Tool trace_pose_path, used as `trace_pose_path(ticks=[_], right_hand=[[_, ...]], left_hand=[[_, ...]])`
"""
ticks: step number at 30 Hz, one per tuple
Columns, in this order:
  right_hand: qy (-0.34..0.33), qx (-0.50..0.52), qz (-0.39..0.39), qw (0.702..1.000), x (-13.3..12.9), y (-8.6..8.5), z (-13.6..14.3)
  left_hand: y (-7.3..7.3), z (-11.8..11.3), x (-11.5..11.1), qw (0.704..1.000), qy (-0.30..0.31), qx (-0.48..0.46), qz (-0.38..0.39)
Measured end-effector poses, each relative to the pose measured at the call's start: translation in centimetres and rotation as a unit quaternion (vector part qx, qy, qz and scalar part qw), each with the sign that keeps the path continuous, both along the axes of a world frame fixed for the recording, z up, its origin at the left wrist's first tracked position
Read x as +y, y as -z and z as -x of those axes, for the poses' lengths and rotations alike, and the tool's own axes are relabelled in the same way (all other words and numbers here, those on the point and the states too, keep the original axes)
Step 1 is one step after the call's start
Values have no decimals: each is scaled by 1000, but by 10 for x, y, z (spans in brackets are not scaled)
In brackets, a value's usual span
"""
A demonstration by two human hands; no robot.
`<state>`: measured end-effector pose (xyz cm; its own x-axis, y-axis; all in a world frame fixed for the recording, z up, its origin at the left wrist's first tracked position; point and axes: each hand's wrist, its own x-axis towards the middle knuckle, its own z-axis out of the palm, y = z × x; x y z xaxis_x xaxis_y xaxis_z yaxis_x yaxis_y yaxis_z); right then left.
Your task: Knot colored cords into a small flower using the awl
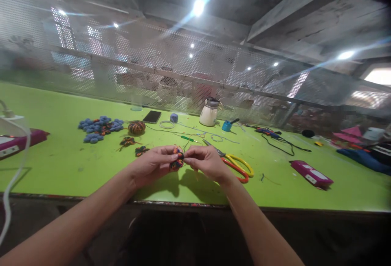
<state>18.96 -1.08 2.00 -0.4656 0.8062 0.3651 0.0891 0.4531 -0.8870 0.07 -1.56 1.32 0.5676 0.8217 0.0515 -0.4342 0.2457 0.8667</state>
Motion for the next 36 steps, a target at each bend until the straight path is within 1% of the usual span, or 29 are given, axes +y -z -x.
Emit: trace_pose_path(ticks=[2,4,6,8,10,12,15,18,22,25,28,31,36], right_hand=[[30,-24,-66,997,0,-1,1],[41,-57,-108,992,0,-1,2],[39,-83,-135,987,1,-1,2],[48,-67,-139,987,2,0,1],[77,-19,-112,991,3,1,1],[92,16,-50,994,3,2,3],[74,49,43,995,2,5,8],[69,104,90,988,1,7,11],[60,133,114,983,2,7,12],[47,114,128,984,1,7,12],[32,100,142,984,0,6,13],[25,113,155,981,-1,6,13],[51,89,116,988,-2,7,16]], left_hand=[[2,0,2,1000,-5,-2,3],[4,0,5,1000,-18,-3,1],[7,-1,8,999,-43,0,0],[8,-2,10,998,-68,13,1],[9,-3,12,996,-83,30,-5],[9,-4,13,995,-86,42,-20],[10,-7,13,994,-85,51,-48],[10,-8,13,992,-84,60,-68],[11,-9,12,987,-85,92,-102],[12,-10,11,984,-89,99,-118],[9,-11,7,992,-57,62,-94],[5,-12,5,997,-34,23,-62],[7,-9,6,999,-30,6,-25]])
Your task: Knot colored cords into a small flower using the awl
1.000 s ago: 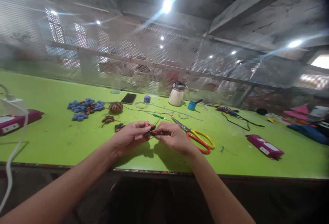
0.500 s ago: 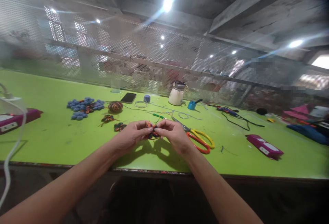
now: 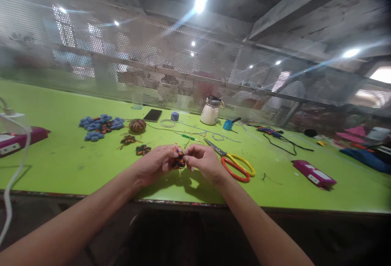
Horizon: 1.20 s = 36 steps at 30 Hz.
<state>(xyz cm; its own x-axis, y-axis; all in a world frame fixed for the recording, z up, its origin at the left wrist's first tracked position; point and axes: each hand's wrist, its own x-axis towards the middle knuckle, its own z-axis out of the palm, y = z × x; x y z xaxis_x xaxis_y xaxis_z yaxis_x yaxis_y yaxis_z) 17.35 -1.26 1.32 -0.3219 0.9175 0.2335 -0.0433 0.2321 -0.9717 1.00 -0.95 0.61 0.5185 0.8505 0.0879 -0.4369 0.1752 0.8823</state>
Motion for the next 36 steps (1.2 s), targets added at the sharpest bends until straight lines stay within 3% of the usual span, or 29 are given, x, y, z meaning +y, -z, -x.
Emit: trace_pose_path(ticks=[9,19,25,28,36], right_hand=[[48,12,-44,998,7,8,1],[-82,77,42,993,2,0,-10],[-55,44,-3,998,5,1,-9],[-39,40,-7,998,4,1,-7],[-29,120,101,987,3,0,-5]], left_hand=[[3,2,5,999,-24,41,-20],[-7,5,-7,997,63,4,-38],[-1,5,1,999,-20,25,6],[1,5,4,999,-31,32,9],[2,3,3,1000,-3,26,-3]])
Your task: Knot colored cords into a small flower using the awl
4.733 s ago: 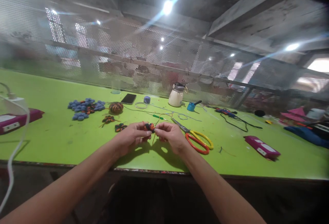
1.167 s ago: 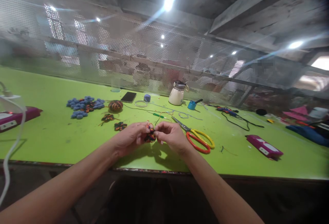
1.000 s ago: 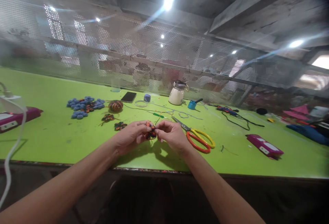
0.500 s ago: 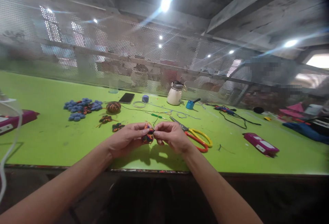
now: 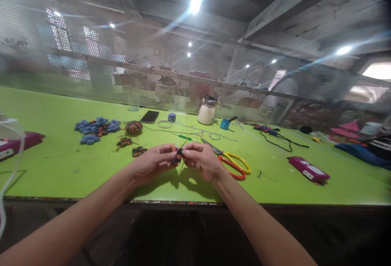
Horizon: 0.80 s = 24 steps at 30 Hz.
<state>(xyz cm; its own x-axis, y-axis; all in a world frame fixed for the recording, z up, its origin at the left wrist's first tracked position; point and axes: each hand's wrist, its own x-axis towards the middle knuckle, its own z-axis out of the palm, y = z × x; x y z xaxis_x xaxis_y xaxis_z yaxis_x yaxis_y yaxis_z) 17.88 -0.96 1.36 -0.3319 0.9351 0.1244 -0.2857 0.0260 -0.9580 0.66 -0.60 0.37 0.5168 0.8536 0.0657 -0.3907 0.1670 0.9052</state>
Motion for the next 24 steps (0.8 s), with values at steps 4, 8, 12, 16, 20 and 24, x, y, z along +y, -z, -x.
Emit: trace_pose_path(ticks=[4,8,12,16,20,24], right_hand=[[-34,25,51,998,0,1,0],[-79,39,42,995,0,1,-2],[-76,24,25,996,1,0,-4],[-33,-19,-1,999,1,0,-1],[45,-64,-75,994,2,3,4],[91,-122,-108,982,4,6,6]], left_hand=[[-2,-3,-1,1000,-2,-6,-8],[-3,-5,-3,1000,-3,1,-15],[-1,-4,-2,1000,-14,5,-25],[0,-2,0,998,-32,14,-45],[0,-3,2,996,-72,24,-42],[2,-3,6,990,-141,6,-24]])
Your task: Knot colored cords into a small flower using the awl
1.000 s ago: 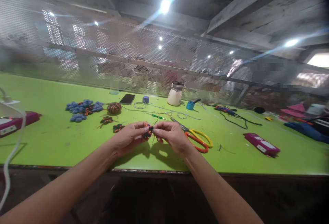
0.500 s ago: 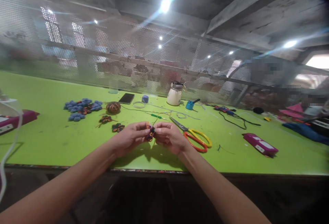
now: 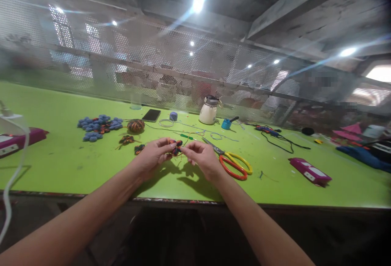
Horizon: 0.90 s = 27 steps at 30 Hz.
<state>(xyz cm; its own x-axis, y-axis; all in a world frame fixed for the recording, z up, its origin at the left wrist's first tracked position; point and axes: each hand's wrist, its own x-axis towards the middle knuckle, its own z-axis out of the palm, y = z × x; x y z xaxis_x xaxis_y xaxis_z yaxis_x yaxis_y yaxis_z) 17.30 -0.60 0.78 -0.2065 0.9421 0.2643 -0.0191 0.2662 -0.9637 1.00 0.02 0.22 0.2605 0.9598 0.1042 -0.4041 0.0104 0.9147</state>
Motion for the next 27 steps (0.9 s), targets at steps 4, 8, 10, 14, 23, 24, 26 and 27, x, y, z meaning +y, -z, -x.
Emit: trace_pose_path(ticks=[4,8,10,14,23,24,26,27], right_hand=[[-5,-46,-5,999,1,1,-2],[52,-195,-146,969,2,6,-2],[120,-280,-228,925,4,11,-2],[181,-329,-210,903,12,17,-5],[35,12,-29,999,12,-8,-21],[-1,3,-25,1000,9,-8,-18],[-70,-19,-16,997,4,-6,-10],[-88,-19,-9,996,3,-4,-7]], left_hand=[[-4,3,0,999,-3,-23,31],[-12,7,-6,996,13,-60,71],[-14,8,-9,995,45,-53,73],[-13,6,-12,994,83,-18,64],[-5,3,-6,995,41,79,-32],[-5,2,-6,995,46,84,-38],[-5,1,-7,994,55,85,-37],[-6,1,-7,994,60,80,-32]])
